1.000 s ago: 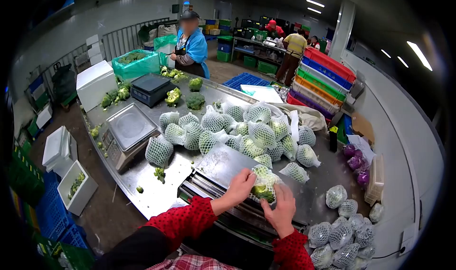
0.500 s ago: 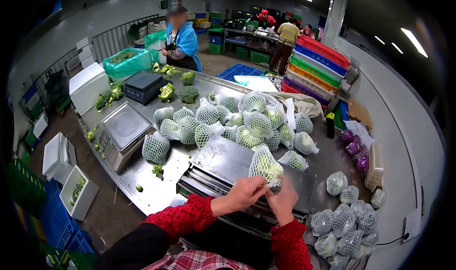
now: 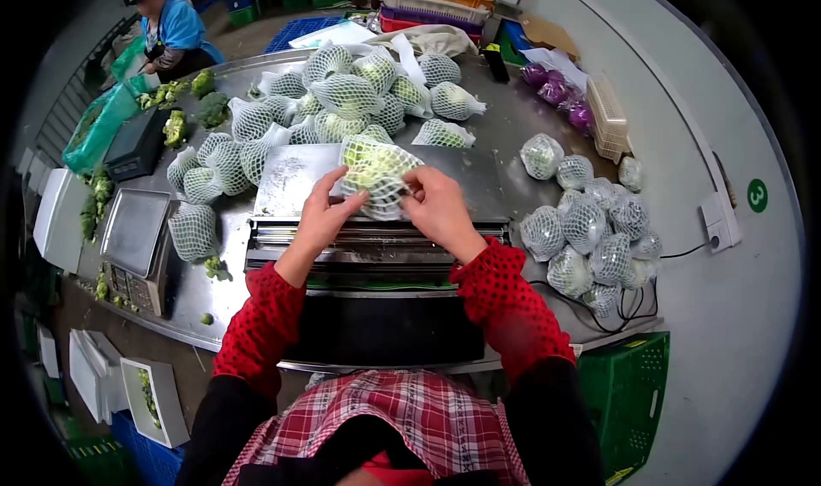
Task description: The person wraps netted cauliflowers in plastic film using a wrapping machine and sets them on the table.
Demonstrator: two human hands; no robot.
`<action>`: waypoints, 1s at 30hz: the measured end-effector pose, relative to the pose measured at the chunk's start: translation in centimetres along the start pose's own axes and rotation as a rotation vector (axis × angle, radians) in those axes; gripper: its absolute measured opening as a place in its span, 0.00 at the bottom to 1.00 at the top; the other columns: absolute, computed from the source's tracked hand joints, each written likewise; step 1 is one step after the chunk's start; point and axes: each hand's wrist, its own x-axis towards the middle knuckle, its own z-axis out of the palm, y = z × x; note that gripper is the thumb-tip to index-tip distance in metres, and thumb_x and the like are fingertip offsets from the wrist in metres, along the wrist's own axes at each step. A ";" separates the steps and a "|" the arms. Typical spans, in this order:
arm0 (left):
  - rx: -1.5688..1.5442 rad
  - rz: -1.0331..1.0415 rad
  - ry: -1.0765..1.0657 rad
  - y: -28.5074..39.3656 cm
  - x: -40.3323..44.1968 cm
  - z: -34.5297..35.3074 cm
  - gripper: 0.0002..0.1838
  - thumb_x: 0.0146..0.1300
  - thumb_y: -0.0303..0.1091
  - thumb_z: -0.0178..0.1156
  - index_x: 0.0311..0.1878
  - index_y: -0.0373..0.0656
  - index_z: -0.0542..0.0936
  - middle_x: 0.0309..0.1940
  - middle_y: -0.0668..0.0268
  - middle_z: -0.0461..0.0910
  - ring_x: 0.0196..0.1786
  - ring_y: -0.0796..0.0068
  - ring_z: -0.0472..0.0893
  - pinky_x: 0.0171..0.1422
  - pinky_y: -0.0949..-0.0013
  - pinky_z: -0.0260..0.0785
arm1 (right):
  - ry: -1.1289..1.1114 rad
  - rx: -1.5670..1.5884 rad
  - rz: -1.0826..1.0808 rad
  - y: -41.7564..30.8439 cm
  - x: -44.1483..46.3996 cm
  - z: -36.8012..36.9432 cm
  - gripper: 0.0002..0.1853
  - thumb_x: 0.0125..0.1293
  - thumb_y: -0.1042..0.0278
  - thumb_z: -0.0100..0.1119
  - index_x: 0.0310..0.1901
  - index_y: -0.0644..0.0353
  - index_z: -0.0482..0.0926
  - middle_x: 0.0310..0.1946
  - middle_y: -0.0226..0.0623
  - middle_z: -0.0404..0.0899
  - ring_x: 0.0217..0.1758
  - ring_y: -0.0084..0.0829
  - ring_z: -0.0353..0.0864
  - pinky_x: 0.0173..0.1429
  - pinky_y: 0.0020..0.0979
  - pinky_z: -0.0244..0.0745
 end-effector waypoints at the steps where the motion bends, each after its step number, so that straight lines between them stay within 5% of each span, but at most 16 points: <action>1: -0.015 0.045 0.026 -0.9 0.1 0.5 0.41 0.56 0.48 0.71 0.66 0.33 0.68 0.56 0.53 0.75 0.48 0.68 0.79 0.51 0.66 0.73 | 0.003 -0.003 0.001 -0.4 -0.1 -0.6 0.14 0.54 0.80 0.62 0.44 0.65 0.79 0.33 0.34 0.79 0.32 0.23 0.76 0.38 0.25 0.73; 4: -0.126 -0.103 0.002 1.4 -0.5 0.2 0.40 0.55 0.47 0.72 0.65 0.31 0.69 0.49 0.53 0.79 0.42 0.71 0.80 0.46 0.69 0.73 | -0.009 0.230 0.074 -0.6 -0.6 -2.2 0.09 0.63 0.76 0.61 0.45 0.66 0.80 0.33 0.27 0.79 0.35 0.17 0.76 0.41 0.21 0.72; 6: -0.088 -0.092 0.013 0.2 0.1 0.0 0.37 0.56 0.46 0.71 0.62 0.29 0.72 0.43 0.55 0.82 0.37 0.75 0.79 0.43 0.71 0.73 | 0.140 0.397 0.030 1.3 -0.1 -2.5 0.15 0.61 0.70 0.64 0.49 0.65 0.79 0.37 0.36 0.81 0.35 0.22 0.79 0.39 0.23 0.75; 8: -0.067 -0.046 0.034 -0.1 0.6 0.5 0.36 0.57 0.46 0.69 0.62 0.29 0.73 0.43 0.55 0.82 0.36 0.75 0.79 0.43 0.71 0.73 | 0.123 0.181 0.088 3.4 0.5 -1.6 0.31 0.66 0.51 0.60 0.62 0.68 0.70 0.57 0.53 0.74 0.56 0.39 0.77 0.57 0.35 0.73; 10: -0.178 -0.062 -0.011 1.4 0.6 0.7 0.31 0.63 0.44 0.63 0.61 0.29 0.73 0.43 0.56 0.82 0.37 0.75 0.80 0.41 0.73 0.74 | -0.064 0.401 0.218 4.9 0.8 0.9 0.34 0.66 0.48 0.59 0.63 0.68 0.68 0.57 0.59 0.74 0.61 0.47 0.74 0.64 0.40 0.67; 11: -0.239 -0.113 -0.020 1.8 0.7 0.5 0.30 0.66 0.44 0.61 0.62 0.29 0.72 0.44 0.57 0.82 0.39 0.76 0.80 0.41 0.73 0.75 | -0.019 0.129 0.070 3.3 0.3 1.0 0.35 0.65 0.47 0.60 0.63 0.69 0.68 0.56 0.62 0.74 0.62 0.52 0.73 0.65 0.41 0.66; 15: -0.328 -0.223 -0.110 1.0 0.0 0.0 0.28 0.70 0.45 0.56 0.64 0.31 0.70 0.48 0.58 0.80 0.44 0.75 0.80 0.43 0.72 0.77 | -0.062 0.012 0.133 1.5 -1.4 -0.6 0.36 0.63 0.47 0.62 0.63 0.67 0.68 0.55 0.60 0.76 0.58 0.55 0.76 0.63 0.42 0.68; 20: -0.016 0.004 -0.021 -0.2 -0.5 -1.2 0.32 0.68 0.46 0.60 0.67 0.34 0.68 0.56 0.52 0.77 0.49 0.71 0.80 0.47 0.70 0.75 | -0.019 0.059 0.239 1.1 -2.8 -3.2 0.32 0.63 0.49 0.62 0.63 0.60 0.71 0.50 0.53 0.80 0.45 0.43 0.83 0.51 0.34 0.77; 22: 0.343 0.121 0.094 1.1 -2.4 -4.5 0.24 0.61 0.42 0.66 0.55 0.35 0.78 0.49 0.52 0.80 0.40 0.66 0.83 0.40 0.65 0.75 | 0.111 0.074 0.147 3.2 -4.1 -6.0 0.25 0.63 0.51 0.63 0.55 0.61 0.78 0.40 0.49 0.82 0.37 0.37 0.84 0.44 0.31 0.77; 24: 0.902 0.172 0.102 0.5 -4.2 -7.4 0.20 0.59 0.47 0.64 0.28 0.36 0.83 0.24 0.54 0.81 0.26 0.55 0.81 0.32 0.61 0.72 | -0.083 -0.377 0.313 5.3 -5.9 -9.7 0.20 0.62 0.50 0.63 0.40 0.63 0.84 0.27 0.47 0.82 0.30 0.41 0.83 0.37 0.35 0.76; 26: 1.214 0.150 0.046 -0.5 -5.6 -7.7 0.26 0.58 0.55 0.62 0.20 0.38 0.82 0.15 0.55 0.78 0.22 0.54 0.81 0.28 0.57 0.71 | -0.103 -0.710 0.317 7.2 -7.9 -9.9 0.24 0.60 0.46 0.63 0.24 0.63 0.83 0.18 0.47 0.79 0.26 0.46 0.82 0.32 0.40 0.74; 30: 1.338 0.017 -0.063 -0.3 -5.1 -5.5 0.29 0.56 0.59 0.60 0.17 0.40 0.83 0.15 0.53 0.78 0.22 0.54 0.81 0.29 0.57 0.73 | -0.279 -0.804 0.352 7.3 -7.9 -8.3 0.27 0.58 0.42 0.63 0.22 0.64 0.83 0.18 0.50 0.79 0.26 0.51 0.81 0.32 0.46 0.75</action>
